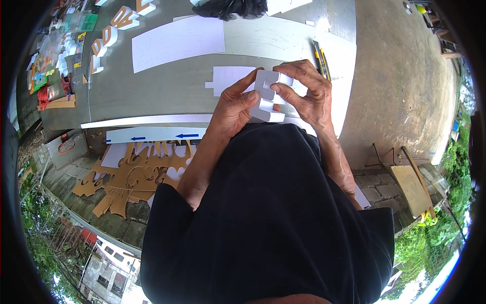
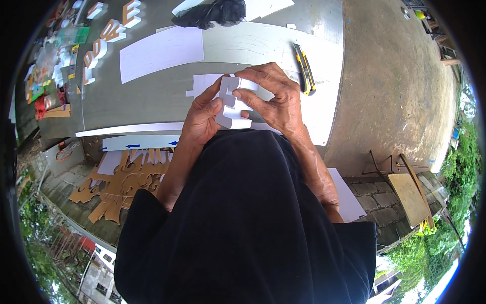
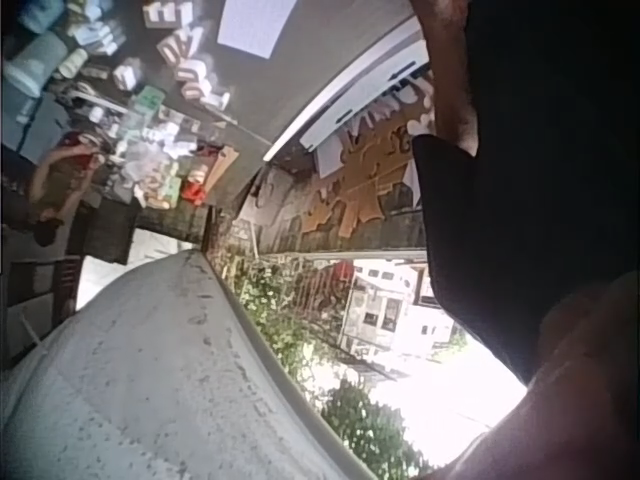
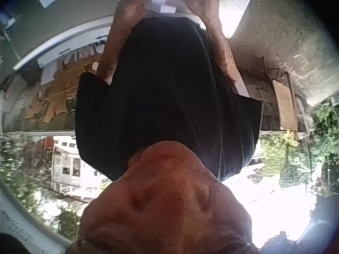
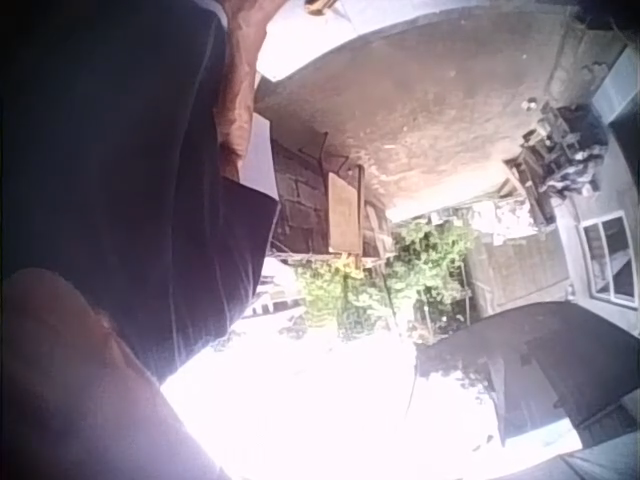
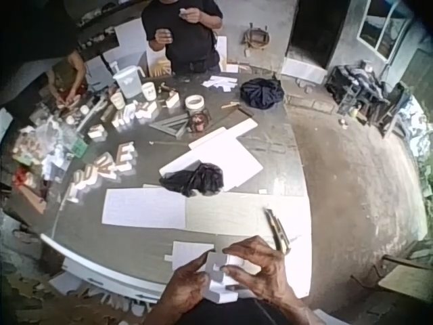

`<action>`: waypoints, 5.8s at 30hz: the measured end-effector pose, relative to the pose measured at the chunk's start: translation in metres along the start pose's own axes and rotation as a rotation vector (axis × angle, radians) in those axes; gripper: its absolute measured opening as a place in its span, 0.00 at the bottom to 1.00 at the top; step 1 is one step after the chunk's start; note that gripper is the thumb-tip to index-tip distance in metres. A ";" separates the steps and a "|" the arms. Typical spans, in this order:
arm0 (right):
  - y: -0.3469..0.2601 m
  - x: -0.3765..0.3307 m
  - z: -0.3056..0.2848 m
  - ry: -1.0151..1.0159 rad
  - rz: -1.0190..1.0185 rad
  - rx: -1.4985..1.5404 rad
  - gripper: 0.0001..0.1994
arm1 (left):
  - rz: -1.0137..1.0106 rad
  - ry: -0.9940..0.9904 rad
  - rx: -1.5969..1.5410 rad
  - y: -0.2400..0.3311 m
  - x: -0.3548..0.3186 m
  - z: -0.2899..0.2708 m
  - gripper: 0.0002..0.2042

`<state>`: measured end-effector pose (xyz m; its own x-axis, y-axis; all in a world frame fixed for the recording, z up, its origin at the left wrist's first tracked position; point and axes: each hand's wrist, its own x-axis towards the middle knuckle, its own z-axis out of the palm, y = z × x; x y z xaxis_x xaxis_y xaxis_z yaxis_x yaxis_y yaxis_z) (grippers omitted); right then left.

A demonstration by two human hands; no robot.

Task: The recorder is assembling 3D foam/sign letters by joining pieces together at a work table.

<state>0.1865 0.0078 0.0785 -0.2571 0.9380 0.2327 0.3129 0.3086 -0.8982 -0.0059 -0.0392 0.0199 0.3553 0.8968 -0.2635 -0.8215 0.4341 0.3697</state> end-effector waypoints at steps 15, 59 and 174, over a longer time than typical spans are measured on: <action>0.011 -0.008 -0.004 0.016 0.014 0.089 0.15 | 0.010 0.037 0.256 0.004 -0.003 0.002 0.24; 0.006 -0.041 -0.011 -0.090 0.640 0.542 0.30 | 0.332 0.055 0.834 0.005 -0.029 0.021 0.20; 0.041 -0.036 0.011 0.095 0.825 0.650 0.22 | -0.281 0.050 0.546 0.005 0.015 -0.008 0.31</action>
<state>0.1987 -0.0154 0.0288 -0.1061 0.8357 -0.5389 -0.1990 -0.5488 -0.8119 -0.0084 -0.0244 0.0111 0.4929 0.7424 -0.4539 -0.3476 0.6462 0.6795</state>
